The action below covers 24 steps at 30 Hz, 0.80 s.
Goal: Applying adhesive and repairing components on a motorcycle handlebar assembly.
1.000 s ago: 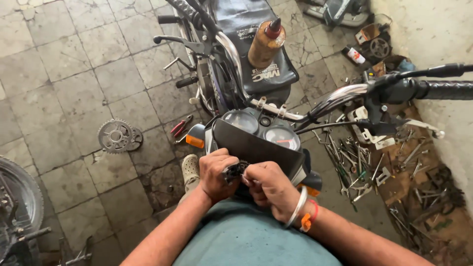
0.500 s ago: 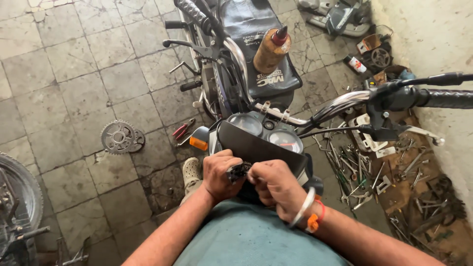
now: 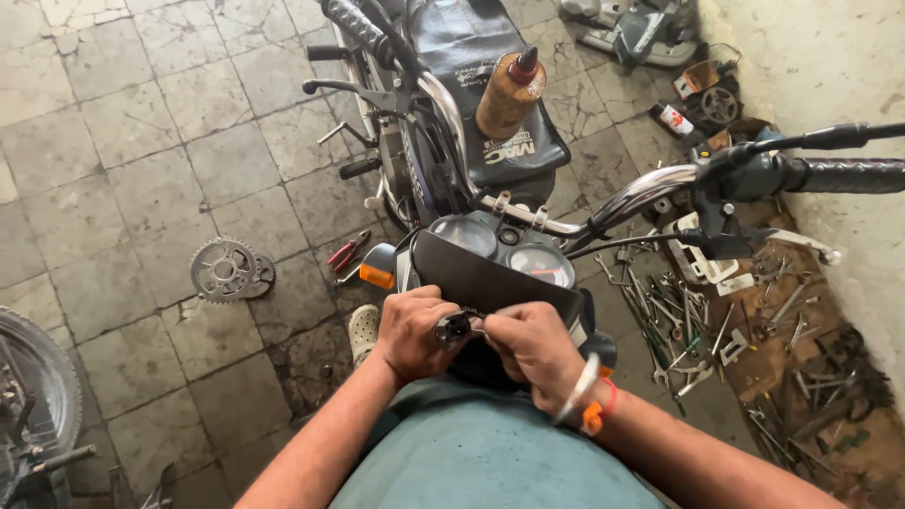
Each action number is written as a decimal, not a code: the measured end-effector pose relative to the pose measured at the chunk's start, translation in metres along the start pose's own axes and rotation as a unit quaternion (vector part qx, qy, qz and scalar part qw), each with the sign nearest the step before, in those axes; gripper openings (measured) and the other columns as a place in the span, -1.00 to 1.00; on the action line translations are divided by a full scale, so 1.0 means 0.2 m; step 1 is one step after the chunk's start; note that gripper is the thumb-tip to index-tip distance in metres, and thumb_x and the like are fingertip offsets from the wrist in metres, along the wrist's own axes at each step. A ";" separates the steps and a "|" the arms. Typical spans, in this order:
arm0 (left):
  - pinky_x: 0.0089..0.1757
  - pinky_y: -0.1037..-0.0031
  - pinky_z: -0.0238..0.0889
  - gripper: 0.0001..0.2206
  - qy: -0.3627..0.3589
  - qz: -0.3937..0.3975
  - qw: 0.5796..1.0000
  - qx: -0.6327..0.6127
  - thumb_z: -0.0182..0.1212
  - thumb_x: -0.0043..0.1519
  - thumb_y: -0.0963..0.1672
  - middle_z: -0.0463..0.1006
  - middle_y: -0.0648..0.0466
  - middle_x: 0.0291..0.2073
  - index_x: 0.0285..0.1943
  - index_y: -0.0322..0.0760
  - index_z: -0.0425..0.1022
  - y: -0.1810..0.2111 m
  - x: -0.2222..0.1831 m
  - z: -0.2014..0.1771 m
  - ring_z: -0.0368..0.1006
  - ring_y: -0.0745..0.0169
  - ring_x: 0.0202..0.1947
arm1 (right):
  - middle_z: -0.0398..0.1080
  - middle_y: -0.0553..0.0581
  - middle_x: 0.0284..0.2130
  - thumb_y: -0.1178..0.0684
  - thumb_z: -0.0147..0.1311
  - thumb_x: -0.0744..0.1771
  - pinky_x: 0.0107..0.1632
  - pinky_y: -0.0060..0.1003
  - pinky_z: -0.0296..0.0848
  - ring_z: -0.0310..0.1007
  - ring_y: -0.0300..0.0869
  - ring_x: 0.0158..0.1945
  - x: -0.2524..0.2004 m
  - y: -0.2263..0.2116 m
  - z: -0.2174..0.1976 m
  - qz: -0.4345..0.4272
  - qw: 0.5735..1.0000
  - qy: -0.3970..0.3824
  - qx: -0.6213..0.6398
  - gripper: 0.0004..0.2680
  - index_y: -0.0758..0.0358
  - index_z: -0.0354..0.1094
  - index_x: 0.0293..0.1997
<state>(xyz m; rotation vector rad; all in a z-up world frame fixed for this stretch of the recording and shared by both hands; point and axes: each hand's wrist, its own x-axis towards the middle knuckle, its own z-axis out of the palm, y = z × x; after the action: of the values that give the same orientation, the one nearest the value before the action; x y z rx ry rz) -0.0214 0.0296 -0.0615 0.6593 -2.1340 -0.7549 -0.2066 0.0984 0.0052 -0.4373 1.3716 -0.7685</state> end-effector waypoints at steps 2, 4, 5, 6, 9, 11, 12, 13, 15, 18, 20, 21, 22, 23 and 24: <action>-0.44 0.27 0.28 -0.84 -0.008 -0.001 1.000 -0.007 0.38 0.08 -0.09 0.54 0.07 -0.56 -0.48 -0.16 0.51 0.01 0.01 -0.01 0.41 0.03 -0.53 | 0.10 -0.12 -0.75 0.16 0.03 0.28 -0.66 -0.38 -0.18 -0.08 -0.40 -0.74 -0.01 0.01 -0.02 -0.014 1.000 0.003 -0.008 -0.74 0.18 0.20 -0.72; -0.44 0.28 0.29 -0.83 -0.007 -0.006 1.000 -0.008 0.37 0.11 -0.09 0.55 0.09 -0.57 -0.48 -0.16 0.52 0.02 0.01 -0.01 0.42 0.06 -0.53 | 0.08 -0.12 -0.75 0.18 0.01 0.28 -0.66 -0.39 -0.20 -0.09 -0.41 -0.74 -0.03 0.00 -0.02 -0.002 1.000 0.006 -0.003 -0.75 0.18 0.18 -0.72; -0.44 0.28 0.29 -0.83 -0.006 -0.003 1.000 -0.006 0.37 0.11 -0.09 0.55 0.09 -0.57 -0.48 -0.16 0.52 0.01 0.01 -0.01 0.42 0.06 -0.53 | 0.08 -0.12 -0.75 0.18 0.01 0.28 -0.66 -0.39 -0.20 -0.09 -0.41 -0.74 -0.01 -0.01 -0.01 -0.005 1.000 0.005 -0.004 -0.75 0.18 0.18 -0.72; -0.44 0.28 0.29 -0.87 -0.005 -0.005 1.000 -0.001 0.35 0.08 -0.10 0.55 0.08 -0.57 -0.48 -0.16 0.53 0.00 0.01 -0.01 0.42 0.05 -0.53 | 0.08 -0.12 -0.75 0.17 0.00 0.28 -0.66 -0.39 -0.20 -0.09 -0.41 -0.74 0.01 -0.03 -0.01 -0.002 1.000 0.004 0.004 -0.75 0.18 0.20 -0.71; -0.43 0.27 0.31 -0.91 0.006 0.000 1.000 -0.001 0.31 0.04 -0.11 0.56 0.07 -0.55 -0.45 -0.18 0.54 0.01 -0.01 0.00 0.41 0.03 -0.53 | 0.08 -0.12 -0.76 0.16 0.00 0.28 -0.65 -0.39 -0.18 -0.09 -0.40 -0.74 0.01 0.00 0.03 0.012 1.000 0.005 0.019 -0.77 0.18 0.23 -0.69; -0.42 0.27 0.32 -0.90 0.020 0.011 1.000 -0.002 0.31 0.02 -0.11 0.56 0.07 -0.54 -0.44 -0.20 0.54 0.00 0.00 0.00 0.41 0.02 -0.52 | 0.08 -0.12 -0.75 0.15 0.01 0.29 -0.65 -0.40 -0.18 -0.09 -0.41 -0.74 0.01 0.00 0.05 0.017 1.000 0.005 0.024 -0.77 0.17 0.24 -0.68; -0.41 0.27 0.32 -0.91 0.011 0.013 1.000 -0.001 0.31 0.03 -0.11 0.56 0.07 -0.54 -0.43 -0.19 0.54 0.00 0.00 0.00 0.42 0.03 -0.51 | 0.08 -0.12 -0.75 0.14 0.03 0.29 -0.66 -0.40 -0.17 -0.09 -0.40 -0.75 0.01 0.00 0.05 0.011 1.000 0.007 0.016 -0.76 0.18 0.23 -0.68; -0.41 0.27 0.32 -0.91 0.002 0.014 1.000 0.000 0.32 0.03 -0.11 0.56 0.07 -0.53 -0.42 -0.18 0.54 -0.01 -0.01 0.00 0.43 0.03 -0.50 | 0.09 -0.12 -0.76 0.13 0.05 0.30 -0.66 -0.40 -0.17 -0.09 -0.40 -0.75 0.01 0.01 0.04 0.005 1.000 0.007 0.008 -0.75 0.18 0.22 -0.69; -0.42 0.27 0.31 -0.90 0.004 0.011 1.000 0.000 0.36 0.05 -0.10 0.56 0.08 -0.54 -0.41 -0.17 0.56 0.01 0.00 0.01 0.43 0.04 -0.50 | 0.10 -0.11 -0.76 0.13 0.05 0.29 -0.67 -0.39 -0.16 -0.07 -0.38 -0.75 -0.02 0.03 -0.01 -0.003 1.000 0.010 -0.007 -0.75 0.19 0.23 -0.69; -0.43 0.27 0.30 -0.86 0.008 0.001 1.000 0.000 0.40 0.08 -0.08 0.56 0.08 -0.55 -0.41 -0.16 0.56 0.01 0.01 0.03 0.43 0.04 -0.51 | 0.10 -0.10 -0.76 0.14 0.03 0.28 -0.68 -0.38 -0.16 -0.07 -0.37 -0.76 -0.02 0.00 -0.06 -0.011 1.000 0.013 -0.018 -0.76 0.21 0.23 -0.69; -0.43 0.27 0.30 -0.85 0.007 -0.017 1.000 0.003 0.40 0.07 -0.07 0.55 0.08 -0.56 -0.43 -0.16 0.55 0.01 -0.02 0.04 0.44 0.05 -0.50 | 0.10 -0.10 -0.76 0.16 0.01 0.27 -0.68 -0.38 -0.17 -0.08 -0.38 -0.76 -0.01 -0.02 -0.04 -0.003 1.000 0.007 -0.013 -0.78 0.20 0.23 -0.69; -0.43 0.26 0.30 -0.85 0.008 -0.017 1.000 0.013 0.40 0.04 -0.07 0.55 0.08 -0.57 -0.45 -0.17 0.55 0.01 -0.02 0.04 0.43 0.03 -0.51 | 0.08 -0.12 -0.76 0.15 0.01 0.28 -0.68 -0.39 -0.18 -0.10 -0.39 -0.76 -0.01 -0.03 -0.01 0.010 1.000 -0.007 0.003 -0.78 0.19 0.23 -0.68; -0.44 0.26 0.30 -0.86 0.009 -0.017 1.000 0.022 0.39 0.00 -0.08 0.54 0.08 -0.58 -0.46 -0.18 0.55 0.02 -0.02 0.04 0.42 0.02 -0.52 | 0.06 -0.13 -0.76 0.14 0.01 0.28 -0.67 -0.40 -0.20 -0.12 -0.41 -0.76 0.00 -0.04 0.01 0.022 0.999 -0.021 0.019 -0.78 0.17 0.23 -0.67; -0.44 0.26 0.30 -0.86 0.009 -0.017 1.000 0.021 0.39 0.00 -0.08 0.54 0.08 -0.58 -0.46 -0.18 0.55 0.01 -0.03 0.04 0.42 0.02 -0.52 | 0.06 -0.13 -0.76 0.14 0.01 0.28 -0.67 -0.40 -0.20 -0.12 -0.41 -0.76 0.00 -0.02 0.01 0.023 0.999 -0.020 0.018 -0.78 0.17 0.23 -0.67; -0.42 0.27 0.31 -0.86 0.020 -0.005 1.000 0.014 0.36 0.01 -0.08 0.55 0.08 -0.56 -0.43 -0.19 0.56 0.01 -0.03 0.05 0.43 0.02 -0.50 | 0.06 -0.13 -0.76 0.13 0.02 0.29 -0.67 -0.40 -0.20 -0.12 -0.41 -0.75 0.00 0.00 0.01 0.026 0.999 -0.023 0.016 -0.77 0.17 0.23 -0.67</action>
<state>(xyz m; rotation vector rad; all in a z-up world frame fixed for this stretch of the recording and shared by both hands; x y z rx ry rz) -0.0258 0.0378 -0.0686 0.6932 -2.1098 -0.7131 -0.2051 0.0974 0.0054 -0.3900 1.3220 -0.7322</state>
